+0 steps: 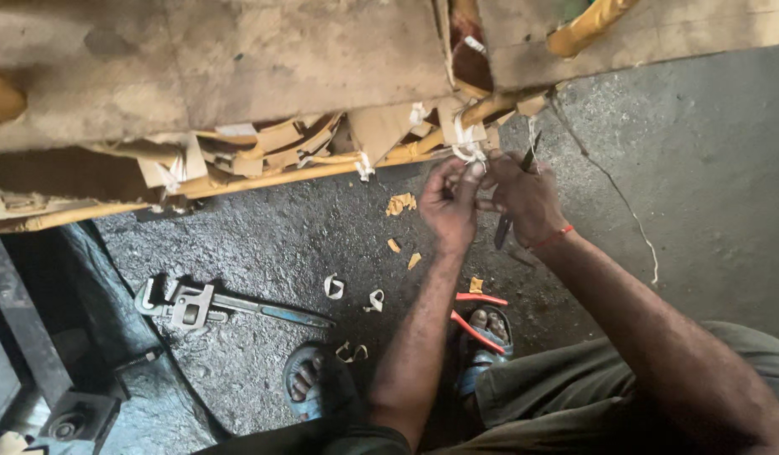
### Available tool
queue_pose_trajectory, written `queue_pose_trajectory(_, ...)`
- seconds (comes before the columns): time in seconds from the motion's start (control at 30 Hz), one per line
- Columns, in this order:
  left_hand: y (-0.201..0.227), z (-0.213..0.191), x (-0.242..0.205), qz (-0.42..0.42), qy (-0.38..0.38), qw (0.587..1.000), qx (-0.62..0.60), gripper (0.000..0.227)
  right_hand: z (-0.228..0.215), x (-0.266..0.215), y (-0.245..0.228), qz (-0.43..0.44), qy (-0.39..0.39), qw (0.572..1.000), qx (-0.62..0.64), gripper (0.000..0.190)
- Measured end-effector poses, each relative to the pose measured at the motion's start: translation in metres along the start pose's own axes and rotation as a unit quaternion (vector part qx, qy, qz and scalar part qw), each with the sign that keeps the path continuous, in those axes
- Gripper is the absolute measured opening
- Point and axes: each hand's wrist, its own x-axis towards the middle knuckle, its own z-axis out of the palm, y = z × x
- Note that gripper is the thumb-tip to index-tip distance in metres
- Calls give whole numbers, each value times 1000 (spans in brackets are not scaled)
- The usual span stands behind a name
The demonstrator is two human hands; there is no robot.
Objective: The person is repairing a wooden structure by tying white string around its joints. They use pliers to cut the string and a knife to scrape or adjust the wood. The person works methodically, securing multiple joints with string.
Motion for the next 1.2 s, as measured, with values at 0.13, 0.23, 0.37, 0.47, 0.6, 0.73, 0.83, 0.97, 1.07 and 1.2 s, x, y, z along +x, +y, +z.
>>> queue_pose_trajectory(0.13, -1, 2, 3, 128, 34, 971, 197, 12, -4, 0, 7, 35, 85, 995, -28, 26)
queue_pose_trajectory(0.23, 0, 0, 2, 228, 50, 933, 273, 9, -10, -1, 16, 33, 31, 963, -266, 25)
queue_pose_trajectory(0.37, 11, 3, 0, 68, 82, 987, 117, 37, -20, -12, 16, 118, -53, 847, -516, 38)
queue_pose_trajectory(0.47, 18, 1, 1, -64, 83, 994, 37, 23, -39, -26, 0, 185, -62, 869, -455, 54)
queue_pose_trajectory(0.6, 26, 6, 13, -84, 82, 985, 129, 13, -84, -75, -74, 3, -39, 948, -315, 48)
queue_pose_trajectory(0.73, 25, 11, 19, -91, 96, 987, 93, 10, -97, -139, -168, -303, 27, 910, -283, 25)
queue_pose_trajectory(0.83, 21, 17, 11, -67, 121, 990, 38, 12, -81, -131, -226, -568, 23, 715, -407, 23)
queue_pose_trajectory(0.97, 21, 16, 3, -94, 88, 979, -161, 18, -33, -93, -267, -668, -35, 488, -560, 31)
queue_pose_trajectory(1.07, 23, 8, 4, -143, 100, 954, -244, 26, -3, -87, -258, -628, 25, 412, -659, 33)
queue_pose_trajectory(1.2, 19, -2, 4, -187, 34, 932, -307, 22, -25, -86, -249, -541, -10, 597, -592, 26)
